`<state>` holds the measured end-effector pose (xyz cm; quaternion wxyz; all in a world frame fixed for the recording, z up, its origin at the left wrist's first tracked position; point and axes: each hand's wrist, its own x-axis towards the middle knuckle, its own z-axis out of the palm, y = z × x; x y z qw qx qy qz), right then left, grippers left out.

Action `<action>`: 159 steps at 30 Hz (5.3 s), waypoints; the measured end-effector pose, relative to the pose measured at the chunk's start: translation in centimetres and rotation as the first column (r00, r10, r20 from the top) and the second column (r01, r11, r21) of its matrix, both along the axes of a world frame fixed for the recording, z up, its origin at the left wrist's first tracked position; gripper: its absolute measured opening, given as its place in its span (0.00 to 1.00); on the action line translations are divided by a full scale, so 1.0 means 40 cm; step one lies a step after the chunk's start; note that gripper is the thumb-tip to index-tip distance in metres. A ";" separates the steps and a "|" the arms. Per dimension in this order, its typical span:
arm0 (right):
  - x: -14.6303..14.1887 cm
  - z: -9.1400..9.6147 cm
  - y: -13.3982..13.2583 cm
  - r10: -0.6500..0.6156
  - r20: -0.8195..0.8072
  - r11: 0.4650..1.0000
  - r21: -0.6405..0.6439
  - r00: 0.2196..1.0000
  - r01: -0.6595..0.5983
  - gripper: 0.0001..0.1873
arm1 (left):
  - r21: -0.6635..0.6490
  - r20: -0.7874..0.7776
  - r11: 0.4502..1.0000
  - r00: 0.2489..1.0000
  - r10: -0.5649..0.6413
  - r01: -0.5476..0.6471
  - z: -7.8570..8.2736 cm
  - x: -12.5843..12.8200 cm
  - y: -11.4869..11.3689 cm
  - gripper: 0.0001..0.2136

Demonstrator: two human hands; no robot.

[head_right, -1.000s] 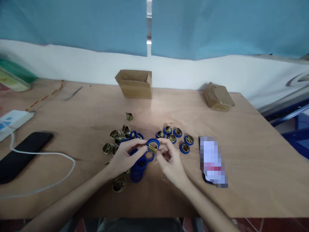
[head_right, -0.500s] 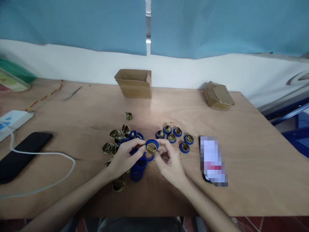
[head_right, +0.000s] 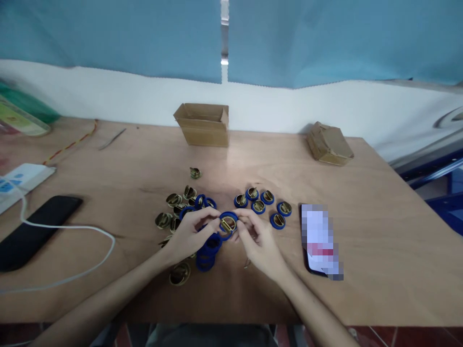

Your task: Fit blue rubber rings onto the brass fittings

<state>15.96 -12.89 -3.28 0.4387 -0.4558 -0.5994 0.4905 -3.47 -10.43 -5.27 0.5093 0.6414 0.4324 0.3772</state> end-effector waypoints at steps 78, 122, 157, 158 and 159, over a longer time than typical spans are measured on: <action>0.007 -0.008 0.004 -0.135 0.117 0.990 0.044 0.984 0.131 0.08 | 0.472 -0.120 0.880 0.993 0.000 0.057 -0.024 0.003 -0.028 0.22; 0.027 -0.017 0.012 0.069 0.382 0.939 0.287 0.922 -0.189 0.05 | 0.398 -0.232 0.866 0.947 -0.222 0.301 0.017 -0.004 -0.026 0.27; 0.058 -0.060 0.055 0.090 0.678 0.993 -0.002 0.730 -0.120 0.08 | 0.393 -0.215 0.907 0.944 0.250 -0.151 0.012 -0.011 0.003 0.25; 0.059 -0.061 0.055 0.092 0.678 0.992 0.000 0.729 -0.125 0.08 | 0.391 -0.213 0.908 0.945 0.249 -0.151 0.013 -0.010 0.003 0.25; 0.060 -0.062 0.054 0.095 0.677 0.992 0.001 0.730 -0.130 0.08 | 0.390 -0.210 0.908 0.946 0.248 -0.152 0.013 -0.010 0.003 0.25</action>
